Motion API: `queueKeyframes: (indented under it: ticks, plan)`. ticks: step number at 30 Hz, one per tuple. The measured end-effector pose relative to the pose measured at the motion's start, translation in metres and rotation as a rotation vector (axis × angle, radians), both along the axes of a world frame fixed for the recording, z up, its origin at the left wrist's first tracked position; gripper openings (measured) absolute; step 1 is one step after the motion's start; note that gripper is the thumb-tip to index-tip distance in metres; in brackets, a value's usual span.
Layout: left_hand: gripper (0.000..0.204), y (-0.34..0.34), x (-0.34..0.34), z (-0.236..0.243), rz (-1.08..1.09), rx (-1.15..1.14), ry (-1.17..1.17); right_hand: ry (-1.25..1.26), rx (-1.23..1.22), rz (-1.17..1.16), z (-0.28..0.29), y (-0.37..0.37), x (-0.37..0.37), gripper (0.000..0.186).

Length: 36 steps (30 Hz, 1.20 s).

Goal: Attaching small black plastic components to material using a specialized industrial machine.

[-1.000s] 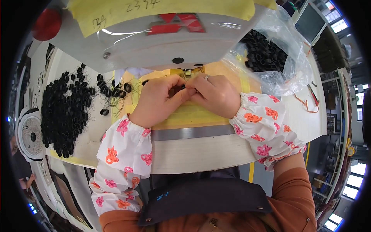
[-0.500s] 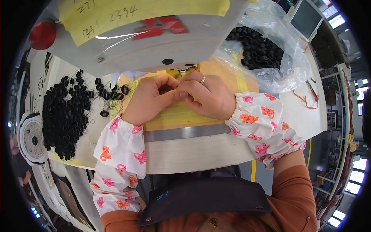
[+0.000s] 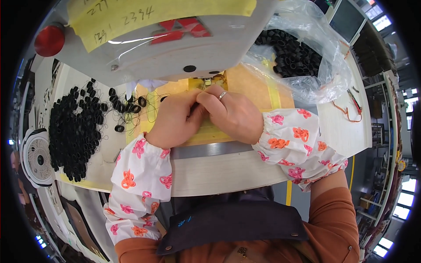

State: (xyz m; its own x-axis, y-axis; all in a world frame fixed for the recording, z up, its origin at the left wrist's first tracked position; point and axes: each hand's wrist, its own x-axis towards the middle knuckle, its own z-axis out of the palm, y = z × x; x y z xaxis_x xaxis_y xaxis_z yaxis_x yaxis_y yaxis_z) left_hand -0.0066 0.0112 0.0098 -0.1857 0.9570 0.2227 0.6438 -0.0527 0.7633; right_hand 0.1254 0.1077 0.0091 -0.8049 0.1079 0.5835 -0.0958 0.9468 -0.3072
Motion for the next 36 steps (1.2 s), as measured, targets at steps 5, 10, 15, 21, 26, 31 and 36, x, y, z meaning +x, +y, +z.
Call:
queueKeyframes:
  ticks: [5,10,15,21,26,31,36]
  plan:
    - [0.016,-0.003,-0.004,0.004,0.033,-0.108,-0.134,0.045,-0.122,-0.020,-0.009,0.001,0.001,0.025]
    - [0.016,-0.001,-0.002,0.006,0.149,-0.087,-0.160,0.005,-0.454,-0.022,-0.001,0.010,0.001,0.020]
    - [0.017,0.006,-0.004,-0.003,0.192,0.028,-0.008,-0.011,-0.494,-0.068,-0.005,0.020,-0.002,0.016]
    - [0.020,0.017,-0.002,0.000,0.284,-0.061,0.068,0.067,-0.445,-0.199,-0.010,0.026,-0.003,0.012]
    - [0.024,0.019,0.000,0.000,0.365,-0.164,0.060,0.026,-0.412,-0.236,-0.006,0.030,-0.004,0.011]
    - [0.026,0.019,-0.002,-0.004,0.428,-0.120,-0.087,0.019,-0.481,-0.248,-0.009,0.030,-0.007,0.012]
    - [0.026,0.020,-0.004,-0.008,0.400,-0.104,-0.107,0.029,-0.498,-0.255,-0.011,0.031,-0.008,0.013]
